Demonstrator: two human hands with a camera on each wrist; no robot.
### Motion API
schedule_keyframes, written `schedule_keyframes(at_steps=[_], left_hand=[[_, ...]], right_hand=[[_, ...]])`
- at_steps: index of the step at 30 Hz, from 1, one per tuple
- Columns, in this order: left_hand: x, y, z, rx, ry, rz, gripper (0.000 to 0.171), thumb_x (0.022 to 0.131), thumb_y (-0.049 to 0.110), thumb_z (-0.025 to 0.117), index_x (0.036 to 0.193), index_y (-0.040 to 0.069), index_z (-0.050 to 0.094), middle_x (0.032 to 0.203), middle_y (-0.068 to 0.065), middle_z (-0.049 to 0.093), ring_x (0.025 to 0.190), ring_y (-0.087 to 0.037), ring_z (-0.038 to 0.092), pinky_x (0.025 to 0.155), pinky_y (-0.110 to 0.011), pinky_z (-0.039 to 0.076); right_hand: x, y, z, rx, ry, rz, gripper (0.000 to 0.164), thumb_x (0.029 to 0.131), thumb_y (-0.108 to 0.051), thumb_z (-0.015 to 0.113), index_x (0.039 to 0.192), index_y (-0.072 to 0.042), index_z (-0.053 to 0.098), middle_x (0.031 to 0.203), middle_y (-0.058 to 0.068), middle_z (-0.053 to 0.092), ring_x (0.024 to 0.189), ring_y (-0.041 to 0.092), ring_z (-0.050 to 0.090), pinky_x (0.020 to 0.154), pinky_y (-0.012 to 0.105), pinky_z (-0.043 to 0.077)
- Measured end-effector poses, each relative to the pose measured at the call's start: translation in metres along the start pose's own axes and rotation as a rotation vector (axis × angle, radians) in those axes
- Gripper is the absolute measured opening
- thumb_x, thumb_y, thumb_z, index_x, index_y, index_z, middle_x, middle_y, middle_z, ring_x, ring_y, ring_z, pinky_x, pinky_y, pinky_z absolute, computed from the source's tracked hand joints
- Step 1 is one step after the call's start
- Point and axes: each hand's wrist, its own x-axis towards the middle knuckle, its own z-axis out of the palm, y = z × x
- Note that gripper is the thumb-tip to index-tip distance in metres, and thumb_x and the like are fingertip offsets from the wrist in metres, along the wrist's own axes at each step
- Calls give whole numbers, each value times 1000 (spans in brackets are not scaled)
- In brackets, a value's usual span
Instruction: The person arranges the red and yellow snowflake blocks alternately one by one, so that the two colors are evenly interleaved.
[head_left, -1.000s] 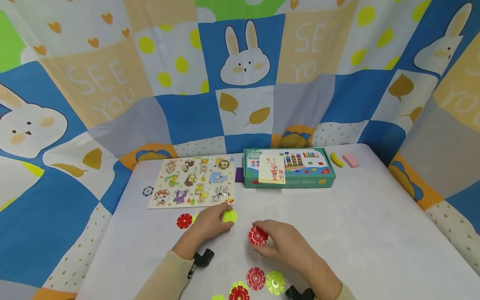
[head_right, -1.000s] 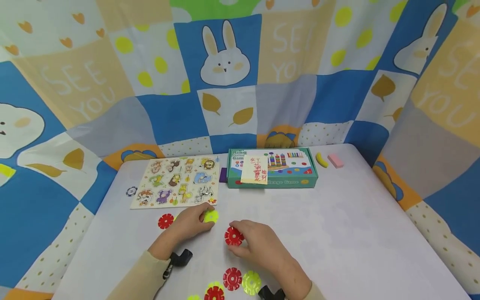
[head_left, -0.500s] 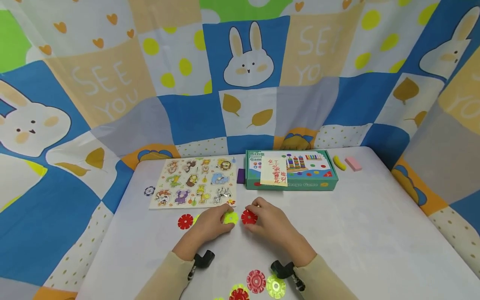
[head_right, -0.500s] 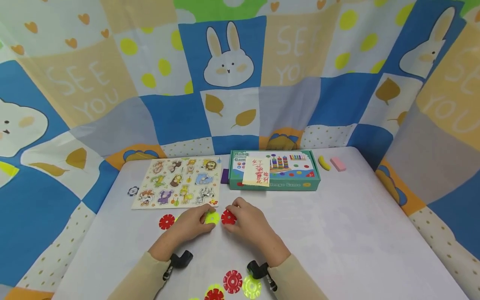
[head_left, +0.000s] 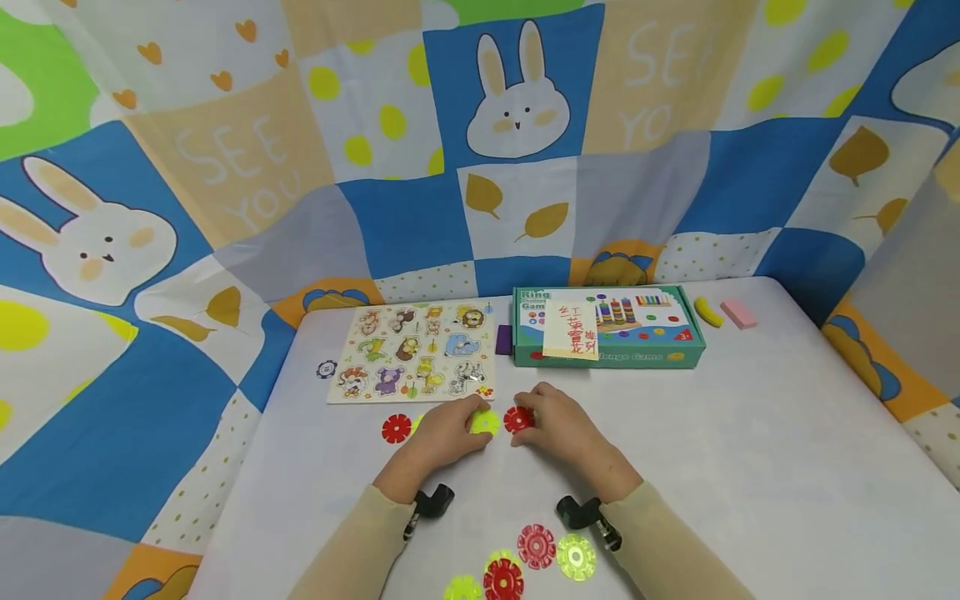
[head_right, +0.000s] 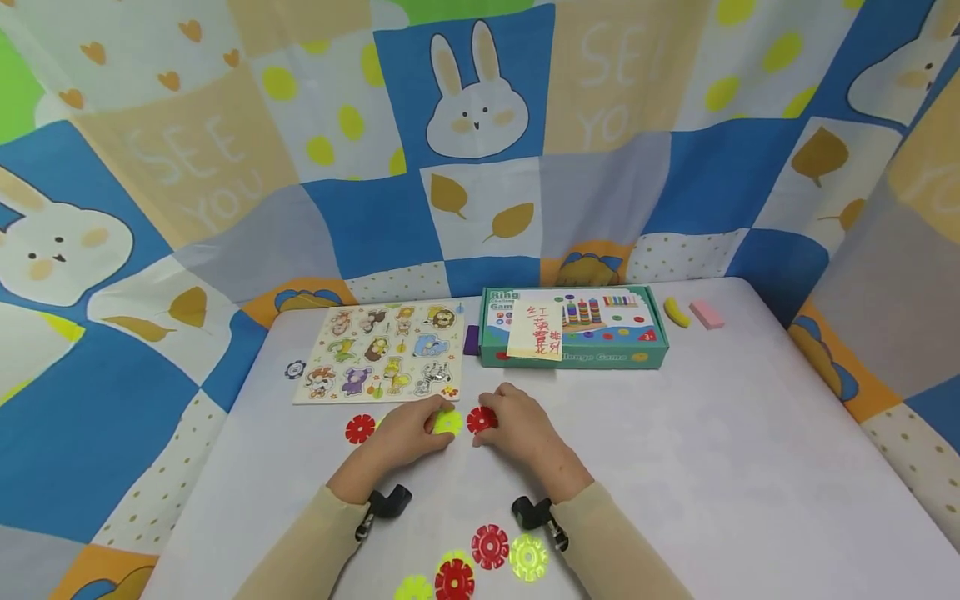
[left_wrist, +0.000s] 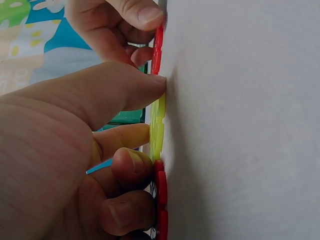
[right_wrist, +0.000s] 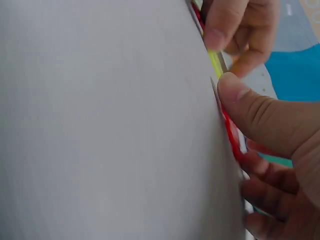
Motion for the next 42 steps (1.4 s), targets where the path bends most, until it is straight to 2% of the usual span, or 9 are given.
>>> schedule_keyframes(at_steps=[5,9,19,22,25,30,33,37,42], left_hand=[[1,3,-1,2,-13,-16,48,82,41,70,123,20,57,74,7,50,69,-11,48,62,-29,39],[-1,4,-4,2,-9,-9,48,82,40,70,123,19,58,77,6,52,71,-12,48,64,-31,40],[-8,8,-11,63,-1,-12,53,82,38,71,129,17,56,119,2,60,103,-16,55,91,-40,44],[-13,13,-30,58,13,-51,58,81,36,72,133,18,53,104,-1,63,92,-19,58,79,-39,47],[-20,11,-56,-33,58,-85,56,82,31,72,133,22,52,80,-1,57,67,-18,53,58,-33,43],[-30,-9,-84,-205,114,-13,38,90,22,61,127,23,55,74,-1,50,55,-17,44,48,-30,36],[-28,-16,-88,-236,112,26,34,92,22,58,126,24,56,78,-1,52,56,-19,46,48,-31,37],[-20,-8,-86,-253,66,35,34,91,24,58,125,26,56,81,-1,53,62,-20,48,50,-31,39],[4,13,-66,-247,-33,38,39,89,26,62,127,20,57,80,-2,52,61,-17,48,51,-30,39]], right_hand=[[-1,1,-5,87,-17,55,46,71,-28,83,110,-10,68,90,-3,55,78,11,48,74,29,45],[1,0,-2,116,3,62,42,72,-30,83,107,-12,69,83,-5,52,76,12,47,70,29,43],[-1,-2,0,104,5,70,46,71,-31,83,109,-11,68,84,-4,50,77,13,46,70,29,43],[-2,0,-2,125,13,82,45,71,-30,83,109,-10,68,84,-4,50,78,14,46,71,29,43],[-3,3,-2,149,10,101,42,72,-29,82,108,-12,68,84,-4,50,78,14,46,70,29,42],[-3,9,2,178,18,131,39,73,-29,82,107,-16,68,83,-5,51,78,13,46,69,28,42],[-4,10,2,188,35,125,37,74,-29,81,106,-17,69,83,-5,51,77,14,46,68,29,41],[-4,8,2,213,37,115,34,75,-28,80,106,-18,69,83,-3,51,78,14,45,67,29,41],[-5,8,1,216,39,117,34,75,-27,81,105,-16,69,83,-3,51,77,14,45,67,30,41]])
